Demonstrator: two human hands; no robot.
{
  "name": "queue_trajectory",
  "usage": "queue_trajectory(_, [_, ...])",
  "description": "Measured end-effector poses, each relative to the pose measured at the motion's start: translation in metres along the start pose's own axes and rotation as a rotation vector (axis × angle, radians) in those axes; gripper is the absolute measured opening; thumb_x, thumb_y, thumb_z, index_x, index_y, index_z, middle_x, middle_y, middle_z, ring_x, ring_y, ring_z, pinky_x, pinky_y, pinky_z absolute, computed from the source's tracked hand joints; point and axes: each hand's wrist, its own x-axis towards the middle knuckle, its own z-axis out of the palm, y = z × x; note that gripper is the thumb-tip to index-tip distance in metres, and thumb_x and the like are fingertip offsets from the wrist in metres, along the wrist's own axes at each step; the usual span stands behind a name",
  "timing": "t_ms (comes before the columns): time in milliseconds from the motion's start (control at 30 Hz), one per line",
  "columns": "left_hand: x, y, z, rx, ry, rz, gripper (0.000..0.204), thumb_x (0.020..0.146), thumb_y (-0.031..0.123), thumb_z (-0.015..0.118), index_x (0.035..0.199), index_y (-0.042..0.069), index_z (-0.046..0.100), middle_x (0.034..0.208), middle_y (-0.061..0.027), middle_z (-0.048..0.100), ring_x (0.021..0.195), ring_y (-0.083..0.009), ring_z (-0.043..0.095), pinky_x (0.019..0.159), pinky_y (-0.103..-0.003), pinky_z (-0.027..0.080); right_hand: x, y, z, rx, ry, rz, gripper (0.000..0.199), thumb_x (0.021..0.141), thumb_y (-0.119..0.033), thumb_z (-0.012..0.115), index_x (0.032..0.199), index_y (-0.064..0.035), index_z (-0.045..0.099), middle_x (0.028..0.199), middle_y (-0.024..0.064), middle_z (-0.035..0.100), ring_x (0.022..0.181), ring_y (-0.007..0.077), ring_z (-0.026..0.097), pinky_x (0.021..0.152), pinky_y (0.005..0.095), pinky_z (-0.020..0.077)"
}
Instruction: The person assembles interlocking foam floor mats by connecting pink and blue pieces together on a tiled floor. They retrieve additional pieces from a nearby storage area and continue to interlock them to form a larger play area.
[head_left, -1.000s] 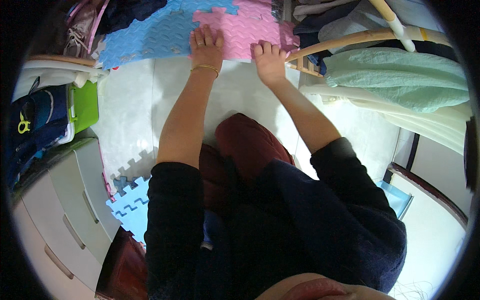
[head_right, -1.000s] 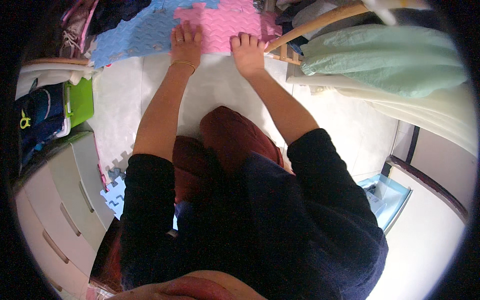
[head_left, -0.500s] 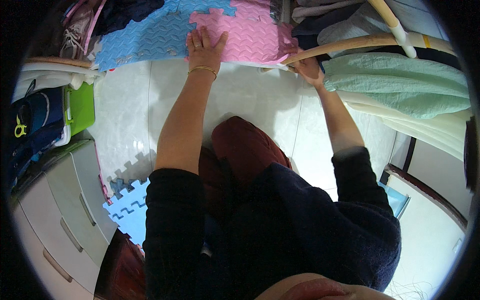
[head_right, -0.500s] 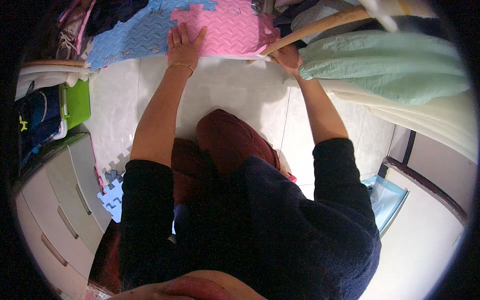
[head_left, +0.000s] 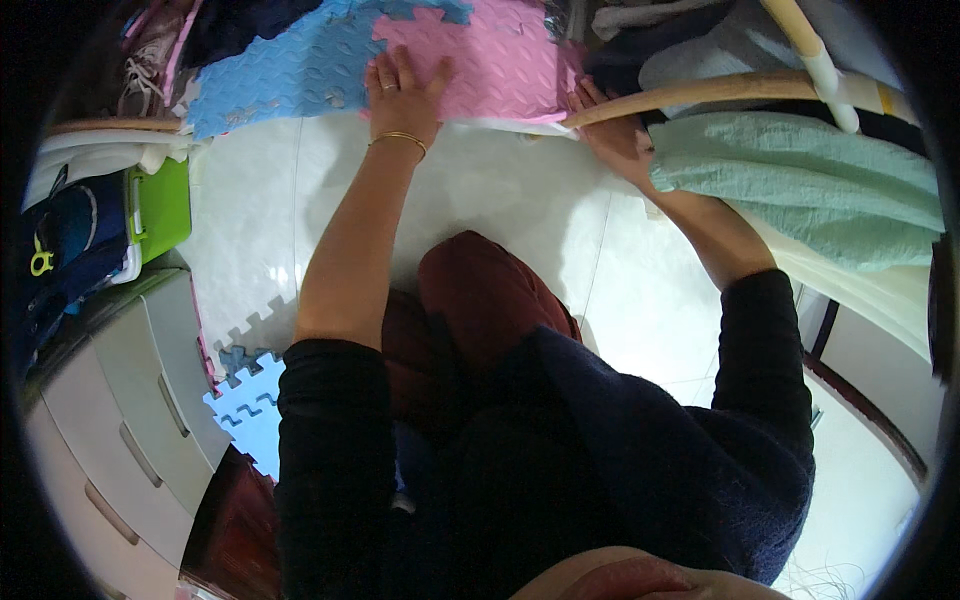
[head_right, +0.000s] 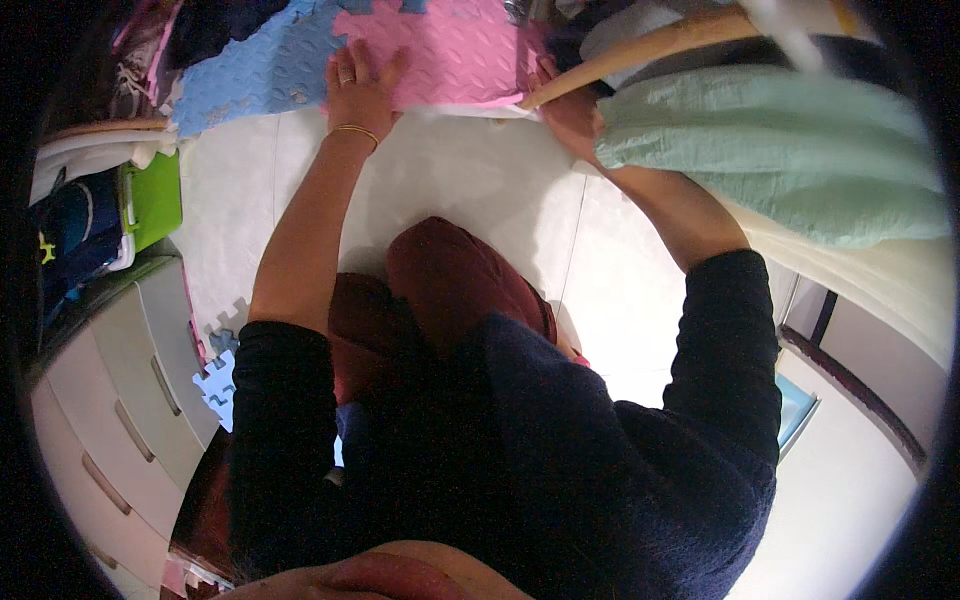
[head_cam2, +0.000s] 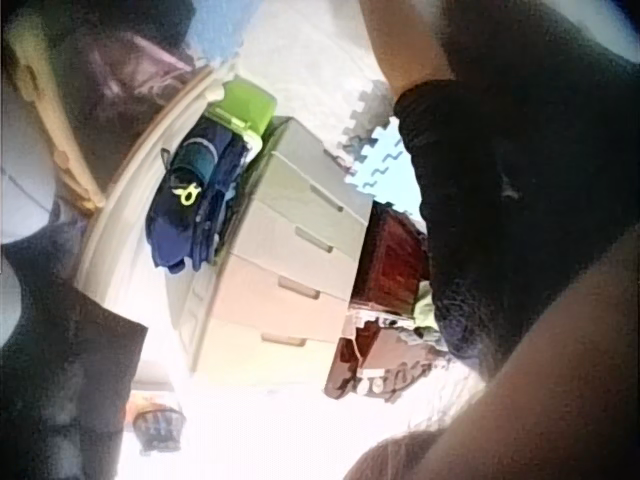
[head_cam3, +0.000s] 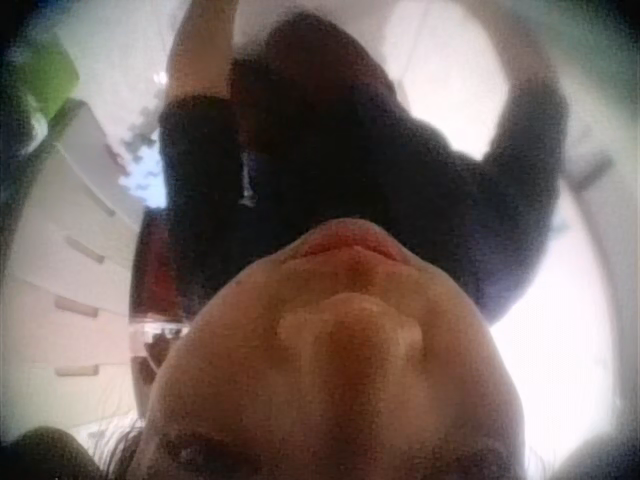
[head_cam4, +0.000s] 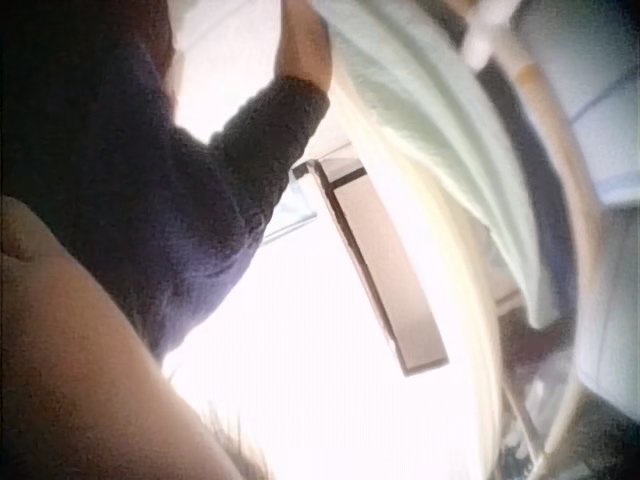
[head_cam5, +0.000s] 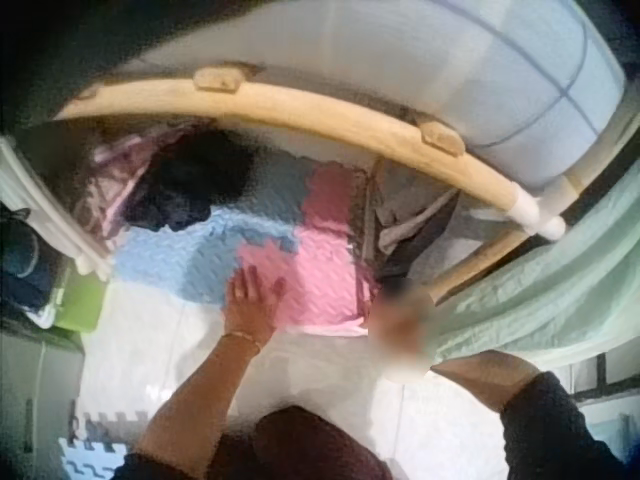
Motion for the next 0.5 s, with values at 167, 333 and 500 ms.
queue_trajectory(167, [0.001,0.0,0.0,-0.062,-0.016,0.008,0.09,0.07,0.041,0.071,0.143,0.034,0.02,0.147,-0.0262,0.013,0.133,-0.0492,0.016,0.108,-0.057,0.012,0.051,0.036,0.027,0.867,0.378,-0.153,0.034,0.089,-0.024,0.053,0.12,-0.0102,0.053,0.12,0.0117,0.053,0.114,0.0274,0.048,0.098,0.0353,0.0352])
queue_trajectory(333, [0.002,-0.002,-0.012,-0.11,-0.044,0.075,0.092,0.066,0.047,0.073,0.143,0.034,0.022,0.15,-0.0206,0.009,0.137,-0.0439,0.008,0.109,-0.056,0.008,0.077,0.019,0.026,0.831,0.467,-0.057,0.05,0.083,-0.029,0.061,0.13,-0.0163,0.048,0.142,0.0135,0.034,0.128,0.0313,0.035,0.106,0.0411,0.0267])
queue_trajectory(500, [0.016,-0.033,-0.017,-0.207,-0.137,0.225,0.104,0.054,0.052,0.078,0.142,0.033,0.025,0.149,-0.0221,0.009,0.138,-0.042,0.007,0.111,-0.053,0.009,0.084,0.016,0.009,0.829,0.092,0.022,0.07,0.074,-0.043,0.068,0.136,-0.0244,0.042,0.148,0.0133,0.024,0.133,0.0362,0.027,0.108,0.0501,0.0196])
